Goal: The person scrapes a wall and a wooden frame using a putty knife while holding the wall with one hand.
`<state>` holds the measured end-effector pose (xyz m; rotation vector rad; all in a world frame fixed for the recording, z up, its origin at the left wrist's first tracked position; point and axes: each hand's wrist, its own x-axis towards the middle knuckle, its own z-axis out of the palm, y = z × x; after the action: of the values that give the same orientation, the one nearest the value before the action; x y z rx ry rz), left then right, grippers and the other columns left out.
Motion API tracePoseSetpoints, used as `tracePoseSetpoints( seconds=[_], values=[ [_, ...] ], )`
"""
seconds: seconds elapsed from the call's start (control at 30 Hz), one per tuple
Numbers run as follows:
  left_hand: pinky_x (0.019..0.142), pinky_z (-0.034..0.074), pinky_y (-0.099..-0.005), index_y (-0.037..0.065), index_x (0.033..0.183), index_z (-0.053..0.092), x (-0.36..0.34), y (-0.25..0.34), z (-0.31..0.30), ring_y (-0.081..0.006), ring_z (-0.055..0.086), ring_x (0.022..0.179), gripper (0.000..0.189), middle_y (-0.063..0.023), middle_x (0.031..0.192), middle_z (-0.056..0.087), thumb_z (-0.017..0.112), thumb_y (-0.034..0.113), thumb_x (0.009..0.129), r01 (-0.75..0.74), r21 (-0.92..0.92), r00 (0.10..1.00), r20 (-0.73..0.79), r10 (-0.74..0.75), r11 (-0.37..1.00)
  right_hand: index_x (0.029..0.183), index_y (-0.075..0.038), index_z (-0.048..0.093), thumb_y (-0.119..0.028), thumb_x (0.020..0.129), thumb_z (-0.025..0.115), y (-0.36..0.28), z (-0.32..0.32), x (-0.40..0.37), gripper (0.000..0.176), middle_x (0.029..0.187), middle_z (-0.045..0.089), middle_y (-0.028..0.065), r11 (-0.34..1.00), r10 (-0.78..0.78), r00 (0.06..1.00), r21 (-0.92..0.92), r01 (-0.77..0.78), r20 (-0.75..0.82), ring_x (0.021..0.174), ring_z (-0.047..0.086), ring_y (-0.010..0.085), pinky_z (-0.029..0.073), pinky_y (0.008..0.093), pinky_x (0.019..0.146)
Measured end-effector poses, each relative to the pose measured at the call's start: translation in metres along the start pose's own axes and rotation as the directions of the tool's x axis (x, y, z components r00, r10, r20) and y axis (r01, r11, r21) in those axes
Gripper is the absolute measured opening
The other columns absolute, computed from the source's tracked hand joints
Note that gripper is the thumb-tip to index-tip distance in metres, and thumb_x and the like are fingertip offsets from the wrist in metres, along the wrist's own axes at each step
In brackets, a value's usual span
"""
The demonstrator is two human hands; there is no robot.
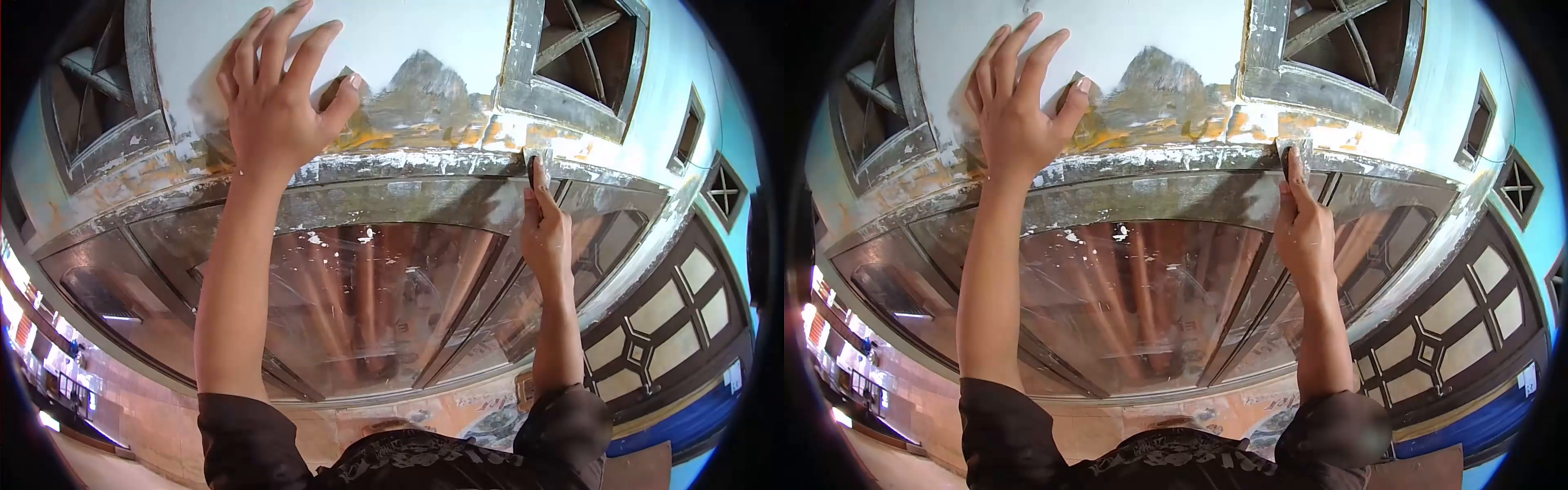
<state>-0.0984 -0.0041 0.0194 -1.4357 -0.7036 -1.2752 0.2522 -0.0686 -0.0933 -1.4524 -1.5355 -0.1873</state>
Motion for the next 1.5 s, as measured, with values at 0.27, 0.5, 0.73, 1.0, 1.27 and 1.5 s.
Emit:
tracePoseSetpoints(
  seconds=[0.27, 0.5, 0.73, 1.0, 1.27, 1.5],
  values=[
    [0.123, 0.029, -0.0514, 0.028, 0.139, 0.07, 0.0, -0.001, 0.001, -0.0301, 0.044, 0.148, 0.049, 0.0027, 0.158, 0.054, 0.074, 0.042, 0.092, -0.014, -0.015, 1.0, -0.006, 0.014, 1.0, 0.161, -0.02, 0.049, -0.016, 0.113, 0.055, -0.002, 0.006, -0.002, 0.048, 0.094, 0.067, 0.0302, 0.997, -0.012, 0.998, 0.074, 0.017, -0.063, 0.072, 0.047, 0.0135, 0.048, 0.0303, 0.068],
    [0.12, 0.031, -0.0609, 0.013, 0.135, 0.069, 0.0, 0.002, -0.004, -0.0412, 0.042, 0.148, 0.053, -0.0158, 0.156, 0.052, 0.065, 0.047, 0.095, 0.029, 0.046, 0.996, 0.082, -0.033, 0.999, 0.159, -0.015, 0.052, -0.018, 0.114, 0.054, -0.022, -0.002, 0.014, 0.045, 0.079, 0.055, 0.0162, 0.998, -0.012, 0.998, 0.056, 0.015, -0.061, 0.068, 0.037, 0.0141, 0.042, 0.031, 0.062],
    [0.121, 0.03, -0.0601, 0.013, 0.135, 0.069, 0.001, 0.0, -0.004, -0.0406, 0.042, 0.148, 0.053, -0.0158, 0.155, 0.052, 0.065, 0.048, 0.096, 0.01, 0.051, 0.997, 0.08, -0.014, 0.999, 0.158, -0.014, 0.053, -0.02, 0.114, 0.054, -0.021, -0.001, 0.013, 0.044, 0.081, 0.057, 0.0199, 0.999, 0.006, 0.999, 0.052, -0.003, -0.043, 0.068, 0.04, 0.0141, 0.044, 0.0325, 0.063],
    [0.12, 0.03, -0.0595, 0.012, 0.134, 0.07, 0.0, -0.002, -0.004, -0.0401, 0.043, 0.147, 0.052, -0.0161, 0.155, 0.053, 0.065, 0.047, 0.096, 0.02, 0.033, 0.998, 0.066, -0.022, 0.999, 0.16, -0.022, 0.05, -0.012, 0.11, 0.058, -0.013, 0.0, 0.015, 0.052, 0.091, 0.07, 0.0311, 0.991, -0.133, 0.986, 0.006, 0.134, -0.102, 0.085, 0.071, 0.0495, 0.054, 0.0364, 0.066],
    [0.122, 0.03, -0.0514, 0.027, 0.138, 0.071, 0.0, -0.001, 0.0, -0.0298, 0.045, 0.147, 0.048, 0.0025, 0.157, 0.054, 0.074, 0.044, 0.092, -0.02, 0.009, 1.0, -0.006, 0.02, 1.0, 0.161, -0.02, 0.05, -0.018, 0.113, 0.055, -0.008, -0.001, 0.0, 0.048, 0.079, 0.06, 0.0292, 0.995, -0.069, 0.996, 0.062, 0.072, -0.057, 0.065, 0.039, 0.0279, 0.048, 0.0359, 0.064],
    [0.122, 0.03, -0.0516, 0.027, 0.139, 0.07, 0.0, 0.0, -0.001, -0.0303, 0.046, 0.147, 0.05, 0.0034, 0.157, 0.054, 0.075, 0.042, 0.092, 0.001, 0.01, 1.0, 0.007, -0.001, 1.0, 0.161, -0.02, 0.049, -0.018, 0.113, 0.054, 0.0, 0.011, -0.006, 0.048, 0.074, 0.054, 0.0271, 1.0, -0.022, 0.999, 0.013, 0.022, -0.04, 0.064, 0.038, 0.0243, 0.046, 0.0341, 0.062]
  ],
)
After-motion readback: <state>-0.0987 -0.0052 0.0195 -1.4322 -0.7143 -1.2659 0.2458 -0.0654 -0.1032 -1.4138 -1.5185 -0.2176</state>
